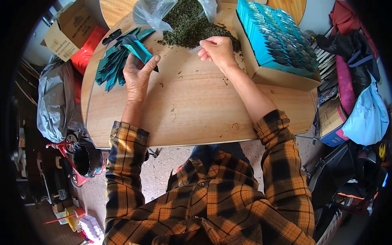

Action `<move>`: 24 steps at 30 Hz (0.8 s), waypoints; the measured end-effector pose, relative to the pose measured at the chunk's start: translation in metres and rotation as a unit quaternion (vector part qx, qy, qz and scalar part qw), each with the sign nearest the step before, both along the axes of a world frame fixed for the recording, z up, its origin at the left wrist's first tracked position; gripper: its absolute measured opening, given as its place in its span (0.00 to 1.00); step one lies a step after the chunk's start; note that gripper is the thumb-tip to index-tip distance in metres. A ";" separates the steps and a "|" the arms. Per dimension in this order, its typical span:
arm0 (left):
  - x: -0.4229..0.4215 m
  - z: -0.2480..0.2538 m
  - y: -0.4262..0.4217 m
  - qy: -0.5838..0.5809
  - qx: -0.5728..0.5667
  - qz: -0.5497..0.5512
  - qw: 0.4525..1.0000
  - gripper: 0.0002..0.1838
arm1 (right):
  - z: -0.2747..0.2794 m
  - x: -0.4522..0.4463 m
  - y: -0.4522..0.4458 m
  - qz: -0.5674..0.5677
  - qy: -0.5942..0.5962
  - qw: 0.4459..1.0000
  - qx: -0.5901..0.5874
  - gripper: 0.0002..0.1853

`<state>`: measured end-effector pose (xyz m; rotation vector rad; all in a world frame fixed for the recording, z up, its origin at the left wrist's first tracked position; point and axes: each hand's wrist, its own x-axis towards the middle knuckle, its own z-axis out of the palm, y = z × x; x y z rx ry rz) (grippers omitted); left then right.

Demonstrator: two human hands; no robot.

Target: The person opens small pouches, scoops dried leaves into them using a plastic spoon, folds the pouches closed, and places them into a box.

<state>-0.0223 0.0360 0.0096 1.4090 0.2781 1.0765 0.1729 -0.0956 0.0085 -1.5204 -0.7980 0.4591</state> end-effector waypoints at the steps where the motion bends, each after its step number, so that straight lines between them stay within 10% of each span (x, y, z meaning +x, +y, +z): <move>1: 0.000 -0.001 0.000 -0.001 -0.001 0.001 1.000 0.26 | -0.001 0.003 0.002 -0.024 -0.013 1.000 0.000 0.09; 24: 0.005 -0.017 0.008 0.120 0.120 0.030 0.985 0.26 | -0.022 0.017 0.015 -0.086 -0.163 0.980 0.070 0.06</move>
